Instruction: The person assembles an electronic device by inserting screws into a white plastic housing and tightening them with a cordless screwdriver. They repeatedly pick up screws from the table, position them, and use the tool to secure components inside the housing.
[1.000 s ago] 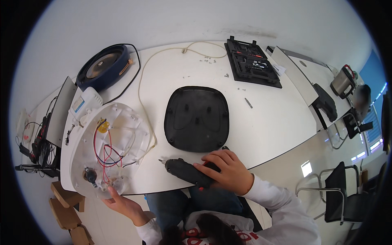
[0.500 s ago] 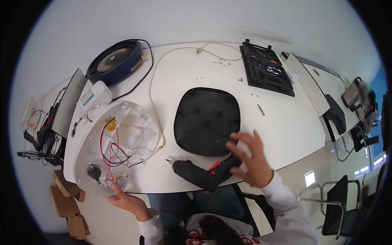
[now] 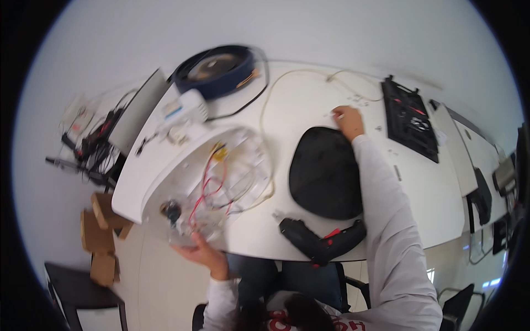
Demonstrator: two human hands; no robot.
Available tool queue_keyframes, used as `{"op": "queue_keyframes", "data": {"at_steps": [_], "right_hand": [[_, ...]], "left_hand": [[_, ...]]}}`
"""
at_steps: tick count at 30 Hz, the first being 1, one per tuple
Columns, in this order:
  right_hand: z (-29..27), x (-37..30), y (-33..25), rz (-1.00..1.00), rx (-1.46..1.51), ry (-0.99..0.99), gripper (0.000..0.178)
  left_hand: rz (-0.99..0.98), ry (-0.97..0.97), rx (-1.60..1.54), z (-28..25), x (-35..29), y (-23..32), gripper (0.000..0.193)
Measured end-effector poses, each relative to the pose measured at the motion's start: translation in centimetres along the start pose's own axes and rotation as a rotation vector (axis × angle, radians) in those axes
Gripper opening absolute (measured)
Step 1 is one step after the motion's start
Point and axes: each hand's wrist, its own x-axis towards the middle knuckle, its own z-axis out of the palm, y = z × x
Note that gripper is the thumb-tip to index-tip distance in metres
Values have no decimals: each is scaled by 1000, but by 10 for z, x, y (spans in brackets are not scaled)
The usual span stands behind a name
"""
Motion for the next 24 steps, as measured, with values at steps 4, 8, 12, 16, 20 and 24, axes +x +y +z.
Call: {"op": "queue_keyframes", "data": {"at_steps": [4, 8, 12, 16, 20, 24], "right_hand": [[16, 0, -1, -100, -52, -14, 13], [-10, 0, -13, -134, -163, -139, 11], [-14, 4, -26, -102, -347, -190, 14], [-31, -1, -46, -128, -226, -67, 18], [-92, -41, -120, -176, -25, -103, 17], [-139, -122, -209, -184, 556, -123, 7]], "left_hand": [[-39, 67, -134, -1, -5, -15, 46], [15, -53, -161, 6, -1, 6, 63], [-10, -85, -256, 5, 1, 13, 57], [-5, -79, -273, 7, 1, 12, 50], [16, -128, -288, 14, 1, 9, 48], [7, -121, -334, 3, 4, 10, 48]]}}
